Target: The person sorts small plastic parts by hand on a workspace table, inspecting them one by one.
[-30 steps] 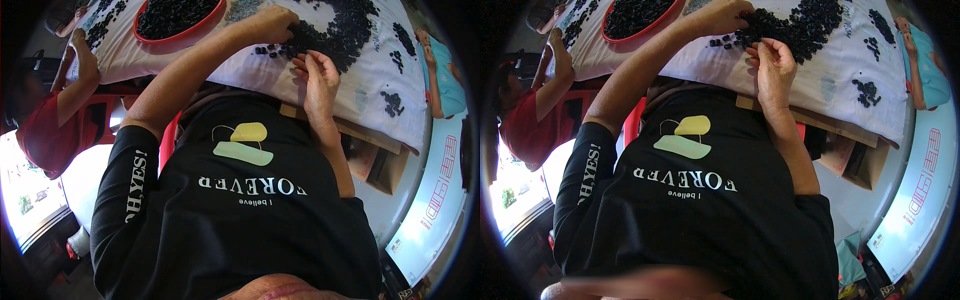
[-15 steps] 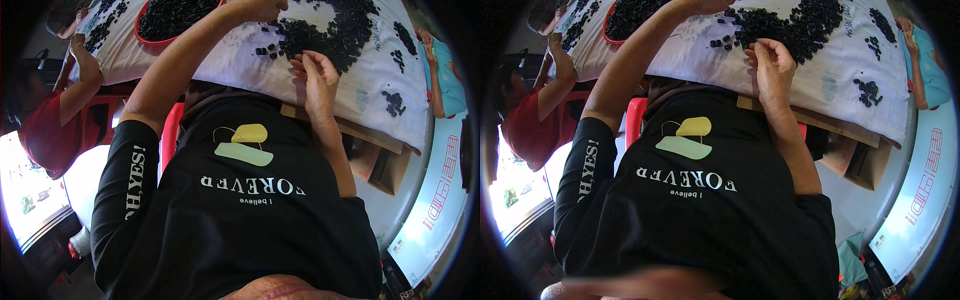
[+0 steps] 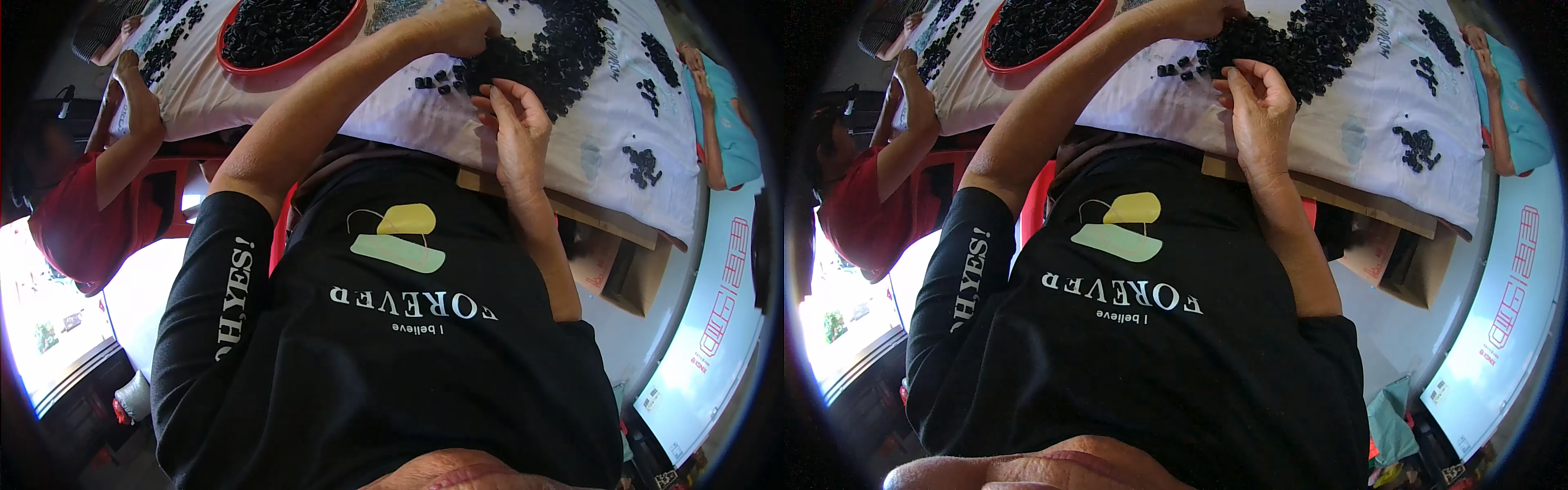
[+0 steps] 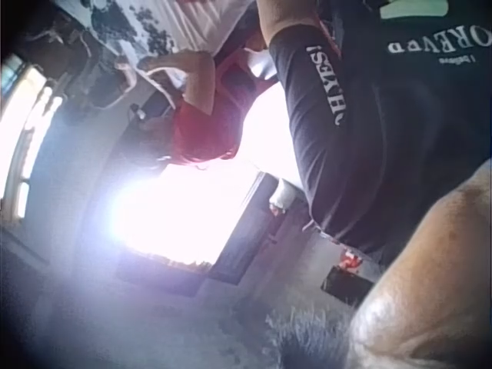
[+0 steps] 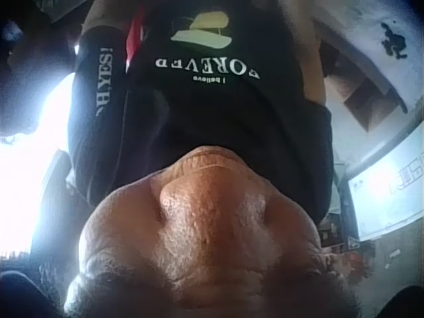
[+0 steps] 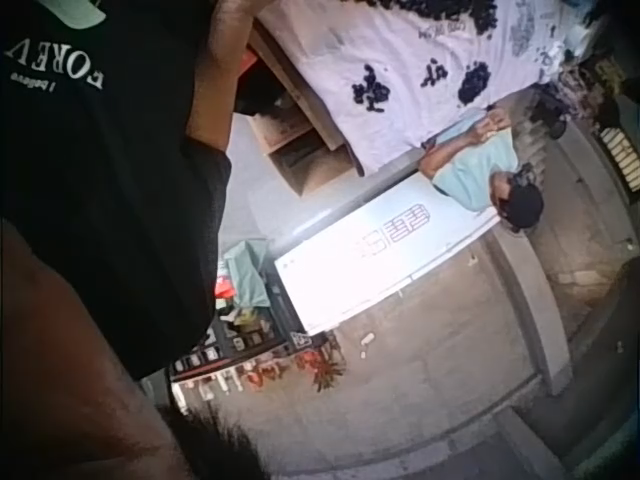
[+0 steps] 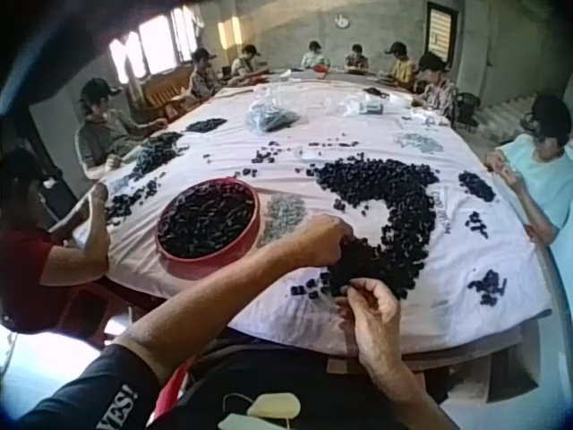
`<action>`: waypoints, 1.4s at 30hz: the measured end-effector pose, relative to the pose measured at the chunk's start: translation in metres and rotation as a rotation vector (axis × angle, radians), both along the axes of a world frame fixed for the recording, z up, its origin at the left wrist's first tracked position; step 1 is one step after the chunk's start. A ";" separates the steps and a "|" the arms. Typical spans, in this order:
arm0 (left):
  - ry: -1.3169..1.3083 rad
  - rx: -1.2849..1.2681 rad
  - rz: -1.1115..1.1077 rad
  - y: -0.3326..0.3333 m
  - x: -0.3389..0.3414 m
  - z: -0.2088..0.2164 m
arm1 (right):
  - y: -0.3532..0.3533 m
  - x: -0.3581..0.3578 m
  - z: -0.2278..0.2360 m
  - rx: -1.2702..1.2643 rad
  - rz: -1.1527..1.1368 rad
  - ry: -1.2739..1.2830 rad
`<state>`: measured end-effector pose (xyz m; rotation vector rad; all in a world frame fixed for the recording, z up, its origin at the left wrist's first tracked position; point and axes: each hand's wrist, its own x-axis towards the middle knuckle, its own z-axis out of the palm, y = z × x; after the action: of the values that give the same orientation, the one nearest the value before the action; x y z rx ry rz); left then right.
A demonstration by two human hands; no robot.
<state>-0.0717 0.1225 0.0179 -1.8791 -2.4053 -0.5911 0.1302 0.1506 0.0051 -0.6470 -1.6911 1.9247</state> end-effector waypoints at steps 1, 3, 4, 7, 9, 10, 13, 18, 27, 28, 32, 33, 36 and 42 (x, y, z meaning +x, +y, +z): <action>-0.062 0.003 -0.033 0.002 0.002 0.001 | 0.000 0.000 0.000 0.006 -0.001 -0.013; -0.124 0.006 -0.066 0.003 0.005 0.005 | 0.001 0.000 -0.001 -0.002 0.007 -0.006; -0.183 0.060 -0.086 0.003 0.007 0.006 | 0.001 0.001 -0.001 -0.009 0.016 0.001; -0.236 0.162 -0.094 -0.005 0.011 0.013 | 0.001 0.001 0.001 -0.016 0.013 -0.017; -0.229 0.210 -0.083 -0.018 0.019 0.020 | 0.002 0.002 0.000 -0.019 0.012 -0.002; -0.064 0.137 -0.051 -0.025 0.026 0.024 | 0.003 0.003 -0.002 -0.022 0.011 0.011; -0.355 0.013 -0.121 -0.045 -0.003 -0.007 | -0.001 -0.002 -0.003 -0.048 0.028 0.052; -0.052 0.176 -0.131 -0.055 0.009 -0.014 | 0.001 -0.001 -0.006 -0.024 0.015 0.049; -0.007 0.129 -0.073 -0.059 0.011 -0.021 | 0.002 -0.001 -0.005 -0.036 0.028 0.053; 0.002 0.127 -0.071 -0.061 0.008 -0.023 | 0.002 -0.001 -0.005 -0.042 0.031 0.054; -0.012 0.102 -0.061 -0.068 0.006 -0.020 | 0.002 -0.001 -0.006 -0.041 0.033 0.050; 0.008 0.107 -0.039 -0.069 0.006 -0.019 | 0.002 -0.001 -0.006 -0.032 0.034 0.057; -0.008 0.142 -0.021 -0.068 0.010 -0.016 | 0.002 0.000 -0.006 -0.023 0.032 0.061; -0.101 0.189 -0.035 -0.056 0.021 -0.017 | 0.001 -0.001 -0.006 -0.027 0.028 0.051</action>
<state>-0.0509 0.0669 0.0012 -1.8590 -2.2846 -0.9017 0.1290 0.1516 -0.0007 -0.5821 -1.6535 1.9696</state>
